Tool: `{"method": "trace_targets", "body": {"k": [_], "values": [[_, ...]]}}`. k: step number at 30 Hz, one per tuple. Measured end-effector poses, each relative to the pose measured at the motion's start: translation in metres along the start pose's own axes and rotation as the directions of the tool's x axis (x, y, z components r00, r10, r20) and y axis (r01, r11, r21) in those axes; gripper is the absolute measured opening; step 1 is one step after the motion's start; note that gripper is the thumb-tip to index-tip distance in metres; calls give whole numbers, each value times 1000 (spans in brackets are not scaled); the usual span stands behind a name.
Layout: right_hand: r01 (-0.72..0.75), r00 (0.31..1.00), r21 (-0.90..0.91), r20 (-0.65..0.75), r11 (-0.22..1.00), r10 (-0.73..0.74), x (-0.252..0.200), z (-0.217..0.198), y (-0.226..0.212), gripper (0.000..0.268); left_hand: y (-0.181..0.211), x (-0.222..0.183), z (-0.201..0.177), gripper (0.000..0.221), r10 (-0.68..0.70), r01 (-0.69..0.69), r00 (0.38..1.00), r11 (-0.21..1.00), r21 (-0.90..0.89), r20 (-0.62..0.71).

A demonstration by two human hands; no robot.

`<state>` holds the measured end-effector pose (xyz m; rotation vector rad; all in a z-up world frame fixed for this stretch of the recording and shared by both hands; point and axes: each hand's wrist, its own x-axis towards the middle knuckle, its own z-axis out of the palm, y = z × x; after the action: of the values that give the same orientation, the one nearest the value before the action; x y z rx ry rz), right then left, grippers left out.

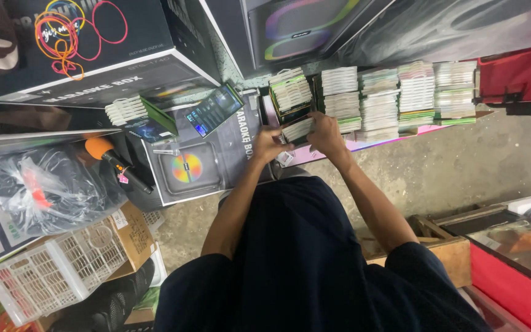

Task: Organize and sort small packaged electronic accessories on a low shelf in a store.

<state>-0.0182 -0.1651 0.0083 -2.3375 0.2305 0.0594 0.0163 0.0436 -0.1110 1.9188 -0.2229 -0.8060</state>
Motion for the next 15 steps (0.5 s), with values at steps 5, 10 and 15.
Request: {"method": "trace_targets", "body": {"k": [5,10,15], "values": [[-25,999,-13,-43,1000,24,-2,4,-11,53,38,-15,-3,60,196,-195,955,980,30,-223],[-70,997,16,-30,997,71,-1,3,-4,56,22,-9,-1,49,80,-103,970,990,-91,-231],[-37,999,13,13,999,37,-8,-1,-8,55,-5,4,7,45,151,-211,954,952,-221,-258]]}}
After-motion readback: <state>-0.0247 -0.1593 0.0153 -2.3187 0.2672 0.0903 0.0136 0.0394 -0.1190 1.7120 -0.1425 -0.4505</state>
